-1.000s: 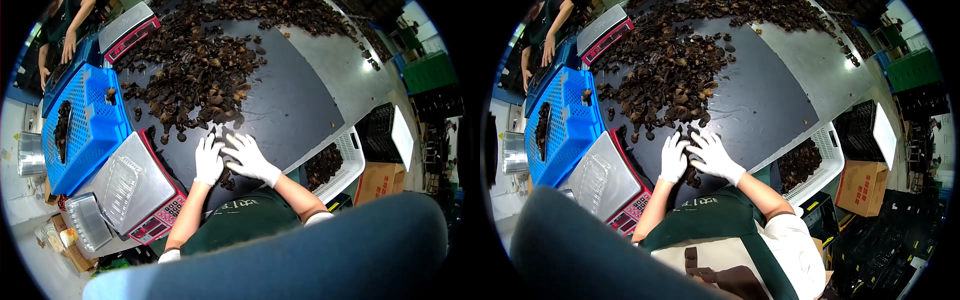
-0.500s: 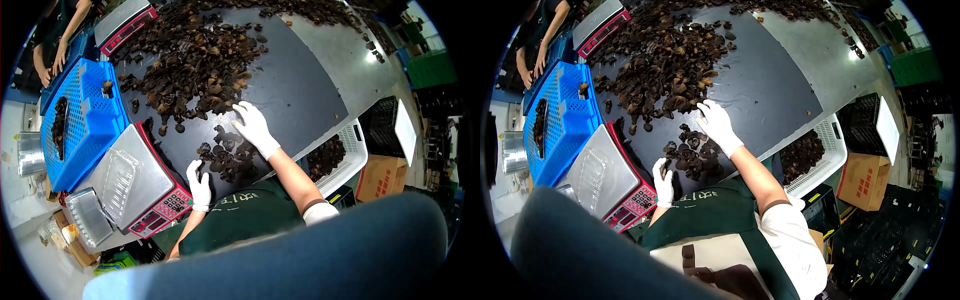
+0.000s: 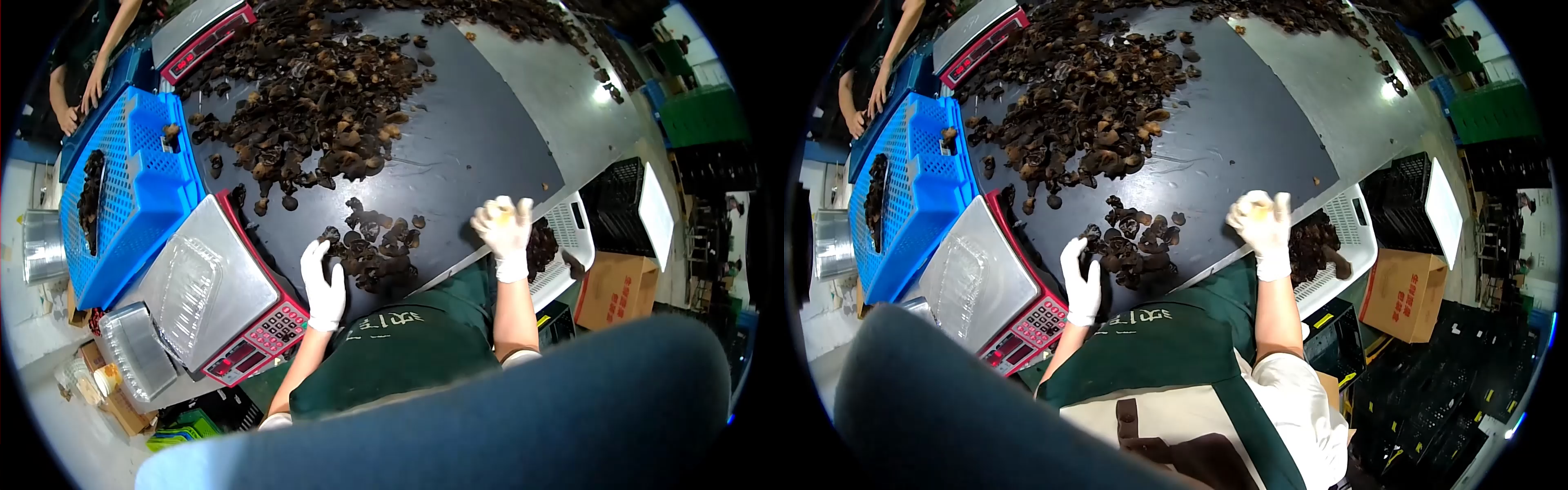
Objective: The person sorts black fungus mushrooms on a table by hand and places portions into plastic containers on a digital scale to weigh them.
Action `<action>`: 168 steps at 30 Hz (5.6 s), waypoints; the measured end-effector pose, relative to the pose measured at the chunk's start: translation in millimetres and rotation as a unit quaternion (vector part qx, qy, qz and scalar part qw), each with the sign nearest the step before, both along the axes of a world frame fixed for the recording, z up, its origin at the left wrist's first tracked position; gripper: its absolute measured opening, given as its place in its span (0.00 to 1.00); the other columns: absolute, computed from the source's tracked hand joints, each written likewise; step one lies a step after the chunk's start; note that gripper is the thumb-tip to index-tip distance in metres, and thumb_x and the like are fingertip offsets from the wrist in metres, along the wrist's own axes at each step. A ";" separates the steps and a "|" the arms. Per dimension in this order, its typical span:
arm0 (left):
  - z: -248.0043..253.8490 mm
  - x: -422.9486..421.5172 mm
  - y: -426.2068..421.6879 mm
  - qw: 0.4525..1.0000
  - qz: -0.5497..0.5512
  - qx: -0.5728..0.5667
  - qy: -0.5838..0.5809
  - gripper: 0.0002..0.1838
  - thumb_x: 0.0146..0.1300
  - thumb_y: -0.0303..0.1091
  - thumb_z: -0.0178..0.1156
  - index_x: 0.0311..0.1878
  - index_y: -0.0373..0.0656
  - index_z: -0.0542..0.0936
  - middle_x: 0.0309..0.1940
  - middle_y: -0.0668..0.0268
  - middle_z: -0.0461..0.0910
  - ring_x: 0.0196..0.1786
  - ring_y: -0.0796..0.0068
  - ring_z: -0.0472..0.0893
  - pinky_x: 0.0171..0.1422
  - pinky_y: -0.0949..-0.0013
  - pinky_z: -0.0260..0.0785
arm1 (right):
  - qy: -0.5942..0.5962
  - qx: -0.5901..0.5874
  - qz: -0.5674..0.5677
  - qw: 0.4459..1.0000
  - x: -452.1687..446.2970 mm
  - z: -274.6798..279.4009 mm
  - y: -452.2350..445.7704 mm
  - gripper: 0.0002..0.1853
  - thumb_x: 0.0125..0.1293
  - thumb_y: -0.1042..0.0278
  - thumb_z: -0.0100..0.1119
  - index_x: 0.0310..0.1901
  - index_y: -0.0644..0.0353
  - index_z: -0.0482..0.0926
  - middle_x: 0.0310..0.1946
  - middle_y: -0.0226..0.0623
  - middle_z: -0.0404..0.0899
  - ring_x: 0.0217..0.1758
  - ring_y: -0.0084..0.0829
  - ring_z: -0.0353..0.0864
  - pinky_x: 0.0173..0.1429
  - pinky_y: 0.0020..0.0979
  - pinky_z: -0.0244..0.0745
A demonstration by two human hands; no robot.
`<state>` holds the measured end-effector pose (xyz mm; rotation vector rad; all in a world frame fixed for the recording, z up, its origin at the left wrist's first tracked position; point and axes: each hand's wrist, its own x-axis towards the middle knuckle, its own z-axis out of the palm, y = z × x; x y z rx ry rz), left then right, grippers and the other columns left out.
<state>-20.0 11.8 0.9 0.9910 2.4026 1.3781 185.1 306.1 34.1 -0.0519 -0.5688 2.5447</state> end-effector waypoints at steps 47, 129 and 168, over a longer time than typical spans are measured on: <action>92.9 -45.2 -19.3 0.980 0.087 0.181 -0.013 0.27 0.50 0.14 0.48 0.57 0.40 0.72 0.57 0.55 0.70 0.63 0.59 0.70 0.71 0.60 0.59 | -0.094 0.769 -0.048 0.631 -222.7 65.3 -171.4 0.29 0.46 0.77 0.65 0.55 0.51 0.77 0.48 0.41 0.77 0.54 0.46 0.76 0.59 0.41 0.74; 22.5 -33.6 15.7 0.986 -0.001 0.003 -0.164 0.13 0.53 0.28 0.73 0.36 0.38 0.77 0.26 0.68 0.73 0.29 0.78 0.71 0.36 0.72 0.67 | -0.316 0.775 -0.222 0.500 -129.7 5.4 -94.0 0.27 0.55 0.65 0.65 0.59 0.54 0.75 0.48 0.40 0.78 0.48 0.41 0.76 0.61 0.42 0.67; 4.9 -33.3 36.2 0.957 -0.099 -0.161 0.218 0.30 0.52 0.42 0.70 0.61 0.49 0.76 0.65 0.50 0.66 0.65 0.40 0.65 0.70 0.46 0.57 | -0.366 0.294 -0.050 0.882 -57.4 -12.1 2.7 0.17 0.63 0.60 0.63 0.49 0.62 0.82 0.38 0.36 0.83 0.34 0.24 0.77 0.41 0.26 0.73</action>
